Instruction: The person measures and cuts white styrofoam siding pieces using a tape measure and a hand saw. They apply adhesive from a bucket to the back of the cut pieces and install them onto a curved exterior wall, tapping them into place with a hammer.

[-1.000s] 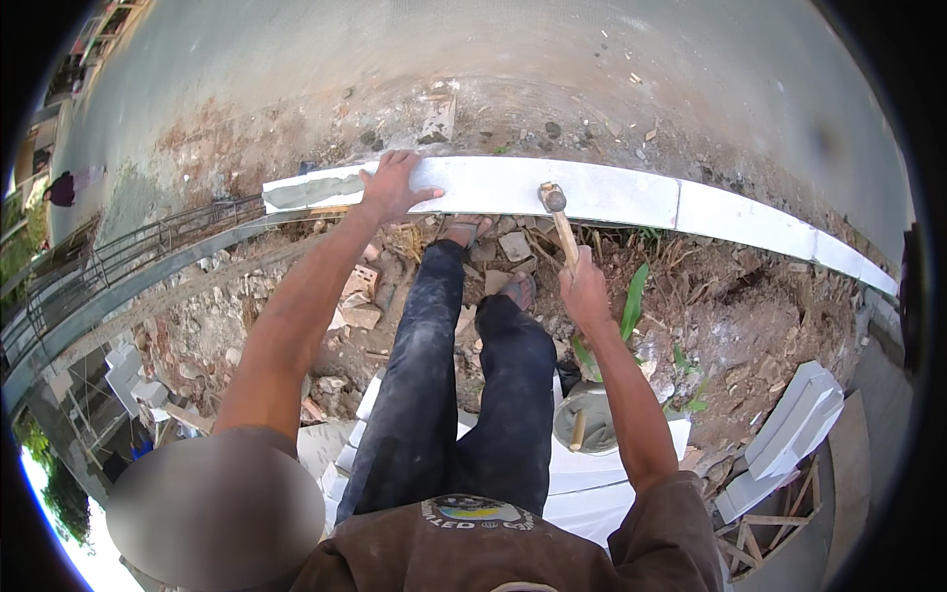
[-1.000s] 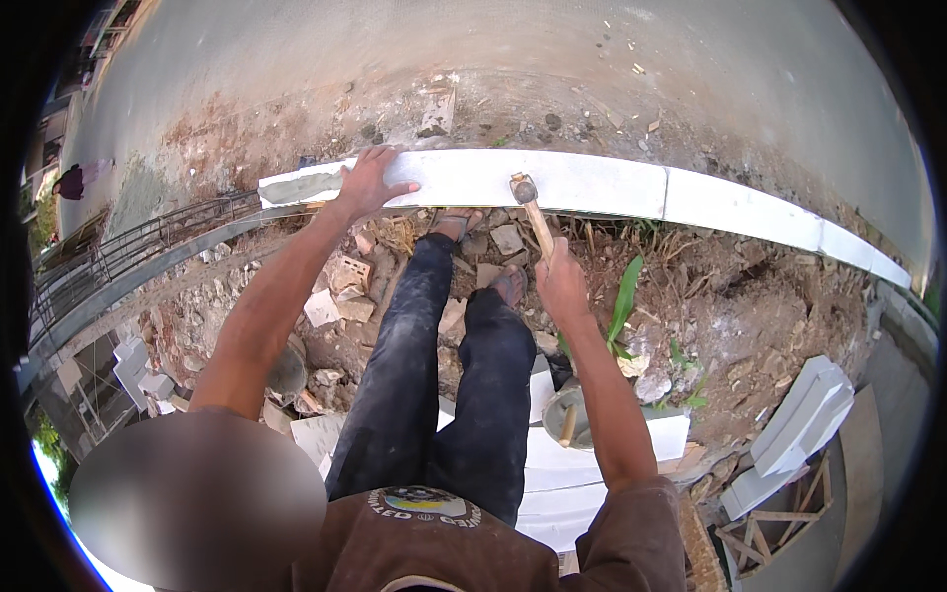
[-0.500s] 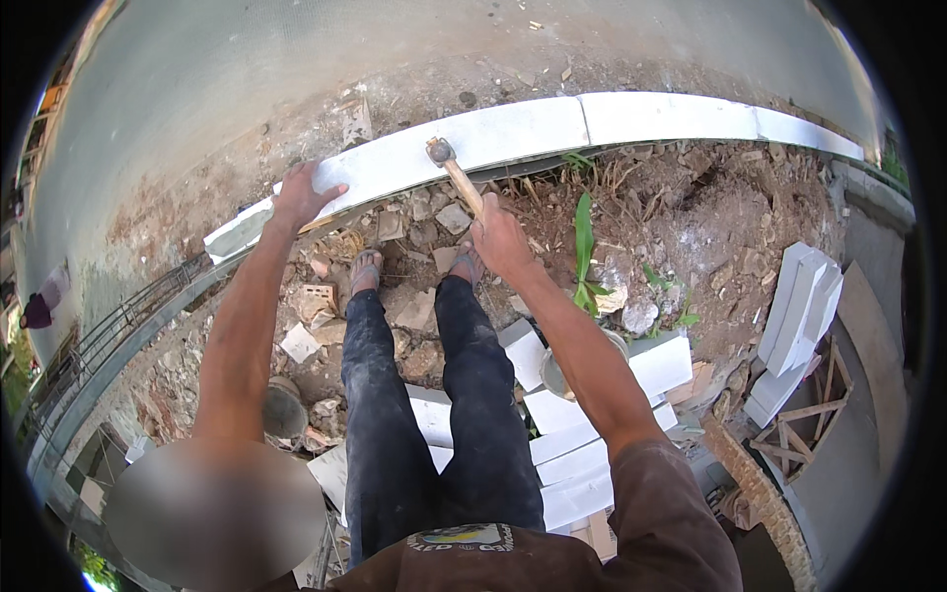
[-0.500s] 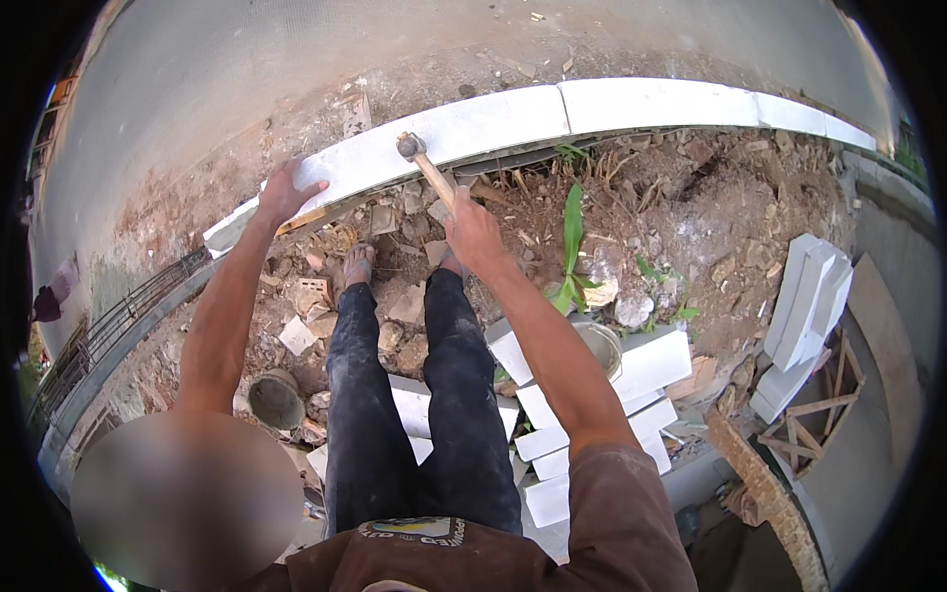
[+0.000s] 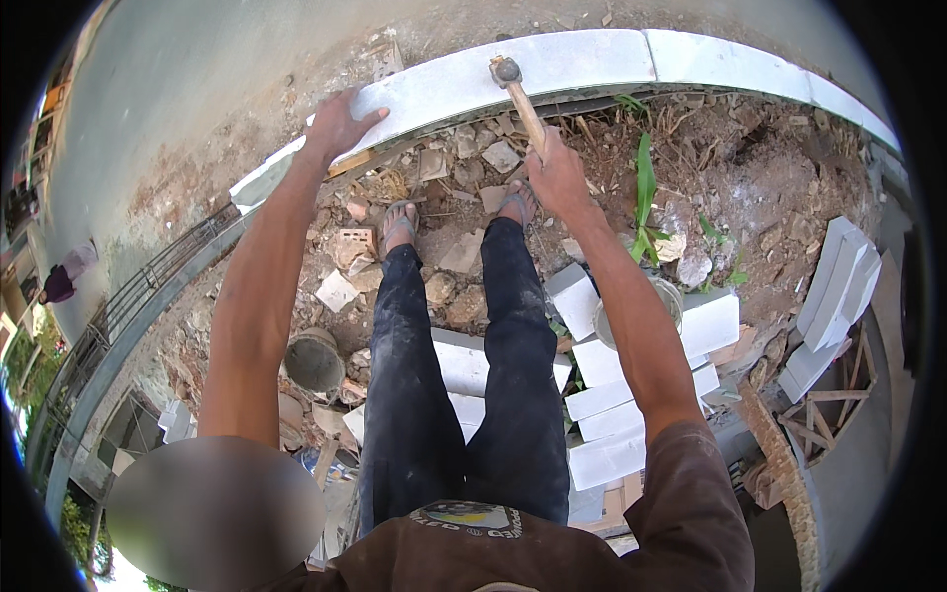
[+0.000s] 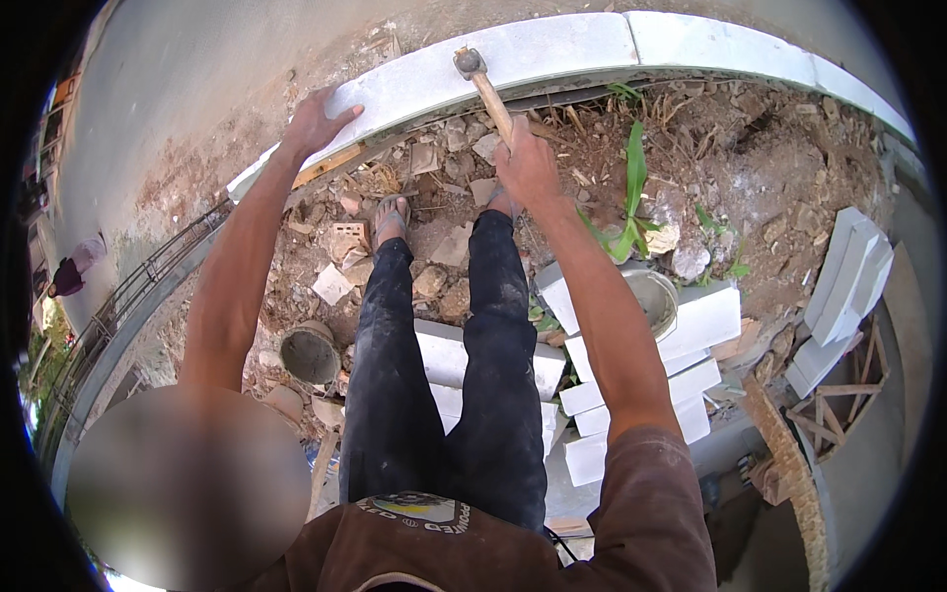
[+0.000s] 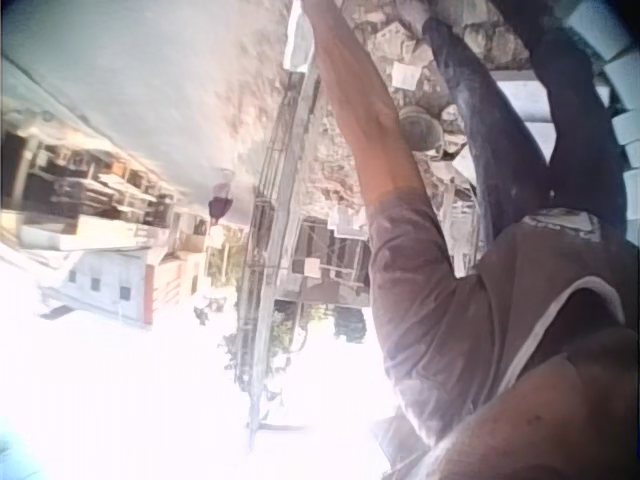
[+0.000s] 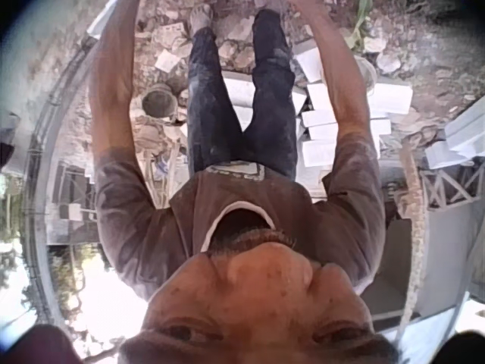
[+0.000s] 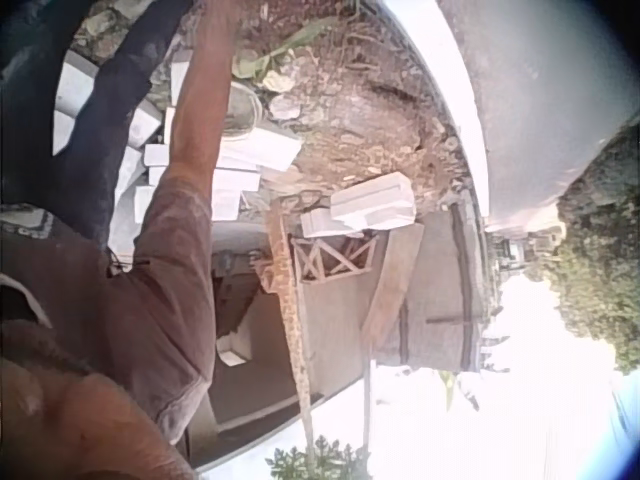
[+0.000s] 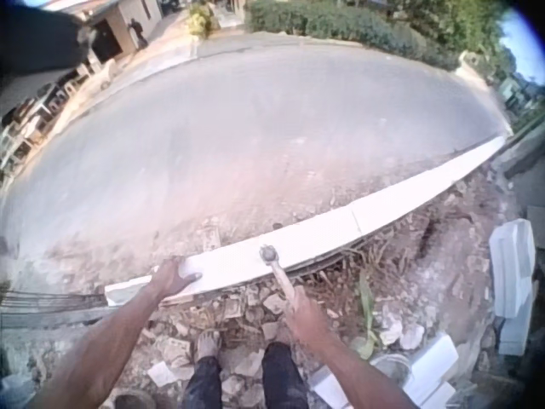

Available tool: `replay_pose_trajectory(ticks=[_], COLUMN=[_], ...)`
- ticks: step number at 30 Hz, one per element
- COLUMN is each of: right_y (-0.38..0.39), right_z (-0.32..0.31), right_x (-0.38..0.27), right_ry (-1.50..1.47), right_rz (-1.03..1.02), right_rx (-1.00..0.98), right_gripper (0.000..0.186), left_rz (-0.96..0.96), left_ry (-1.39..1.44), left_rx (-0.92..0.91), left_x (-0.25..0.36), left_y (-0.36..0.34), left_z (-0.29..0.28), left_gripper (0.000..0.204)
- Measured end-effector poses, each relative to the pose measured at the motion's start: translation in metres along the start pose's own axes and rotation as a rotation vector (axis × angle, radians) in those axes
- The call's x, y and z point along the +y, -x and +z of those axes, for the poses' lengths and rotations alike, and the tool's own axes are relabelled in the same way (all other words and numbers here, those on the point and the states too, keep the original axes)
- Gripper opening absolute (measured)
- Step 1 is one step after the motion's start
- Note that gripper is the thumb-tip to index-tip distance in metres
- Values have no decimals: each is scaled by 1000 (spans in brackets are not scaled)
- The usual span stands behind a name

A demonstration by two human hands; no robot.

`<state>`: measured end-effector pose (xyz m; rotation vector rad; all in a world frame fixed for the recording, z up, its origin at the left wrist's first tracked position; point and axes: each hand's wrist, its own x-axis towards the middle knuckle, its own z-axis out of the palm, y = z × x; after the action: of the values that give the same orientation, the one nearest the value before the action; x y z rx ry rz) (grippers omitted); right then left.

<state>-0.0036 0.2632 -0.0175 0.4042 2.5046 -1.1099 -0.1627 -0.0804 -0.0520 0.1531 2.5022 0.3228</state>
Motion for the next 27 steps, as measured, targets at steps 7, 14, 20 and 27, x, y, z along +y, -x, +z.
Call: replay_pose_trajectory(ticks=[7, 14, 20, 27], right_y=[0, 3, 10, -1], right_z=[1, 0, 6, 9], right_x=[4, -30, -63, -27], right_ry=[11, -105, -331, -238], right_rz=[-39, 18, -142, 9], right_rx=[57, 87, 265, 166], right_gripper=[26, 28, 35, 34], left_rz=[-83, -122, -74, -90], left_ry=[102, 116, 123, 119], left_rx=[6, -11, 85, 100], left_x=[-27, -26, -23, -25], left_y=[-1, 4, 9, 9], left_z=[-18, -21, -16, -11], left_gripper=[93, 84, 77, 75])
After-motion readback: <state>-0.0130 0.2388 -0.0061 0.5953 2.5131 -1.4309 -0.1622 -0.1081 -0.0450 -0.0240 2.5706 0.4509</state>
